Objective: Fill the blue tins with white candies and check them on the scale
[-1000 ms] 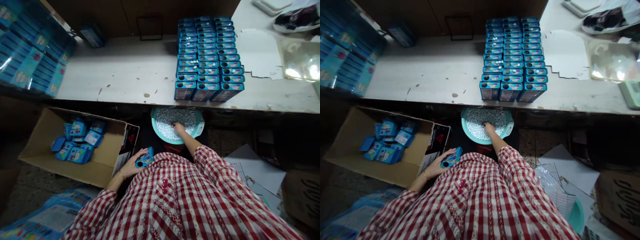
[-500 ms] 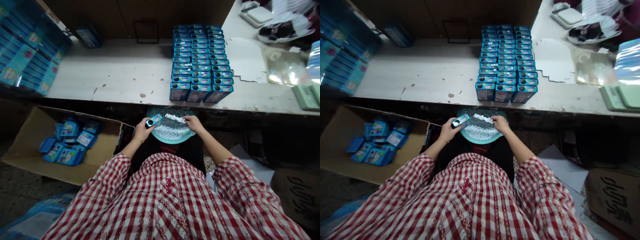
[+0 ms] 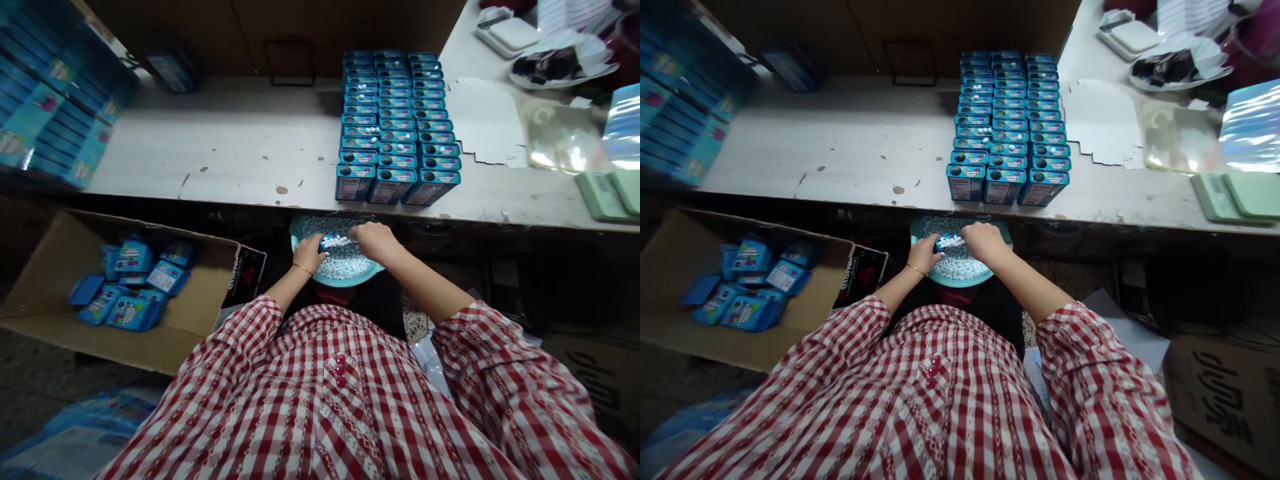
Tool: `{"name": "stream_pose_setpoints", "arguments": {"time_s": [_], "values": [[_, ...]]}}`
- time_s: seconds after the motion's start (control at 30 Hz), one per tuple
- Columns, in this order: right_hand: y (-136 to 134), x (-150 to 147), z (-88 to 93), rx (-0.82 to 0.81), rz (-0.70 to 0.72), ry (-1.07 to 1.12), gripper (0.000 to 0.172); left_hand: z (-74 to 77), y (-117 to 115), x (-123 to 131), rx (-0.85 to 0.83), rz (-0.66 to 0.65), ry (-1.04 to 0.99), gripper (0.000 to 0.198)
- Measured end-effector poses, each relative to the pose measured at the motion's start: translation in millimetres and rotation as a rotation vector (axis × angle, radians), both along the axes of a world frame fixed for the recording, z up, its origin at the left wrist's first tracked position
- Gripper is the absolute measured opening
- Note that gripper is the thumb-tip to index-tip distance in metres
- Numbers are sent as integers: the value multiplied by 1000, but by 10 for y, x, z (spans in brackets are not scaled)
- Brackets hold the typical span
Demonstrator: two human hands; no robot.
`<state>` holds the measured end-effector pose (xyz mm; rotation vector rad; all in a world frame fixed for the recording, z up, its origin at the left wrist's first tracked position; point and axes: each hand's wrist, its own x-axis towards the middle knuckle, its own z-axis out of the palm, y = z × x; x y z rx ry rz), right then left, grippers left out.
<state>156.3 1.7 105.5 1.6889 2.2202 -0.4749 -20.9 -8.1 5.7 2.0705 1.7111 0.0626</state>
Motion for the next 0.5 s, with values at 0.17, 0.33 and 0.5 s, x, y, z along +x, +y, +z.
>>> {"name": "stream_pose_setpoints", "arguments": {"time_s": [0.17,0.33,0.5], "values": [[-6,-202,171,26,51,-12,33,-69,4,-2,-9,35,12,39],[-32,141,54,45,2,-43,33,-121,-16,-129,46,139,-138,37],[-104,380,-696,-77,-211,-13,34,-115,-40,-389,121,269,-366,37]]}}
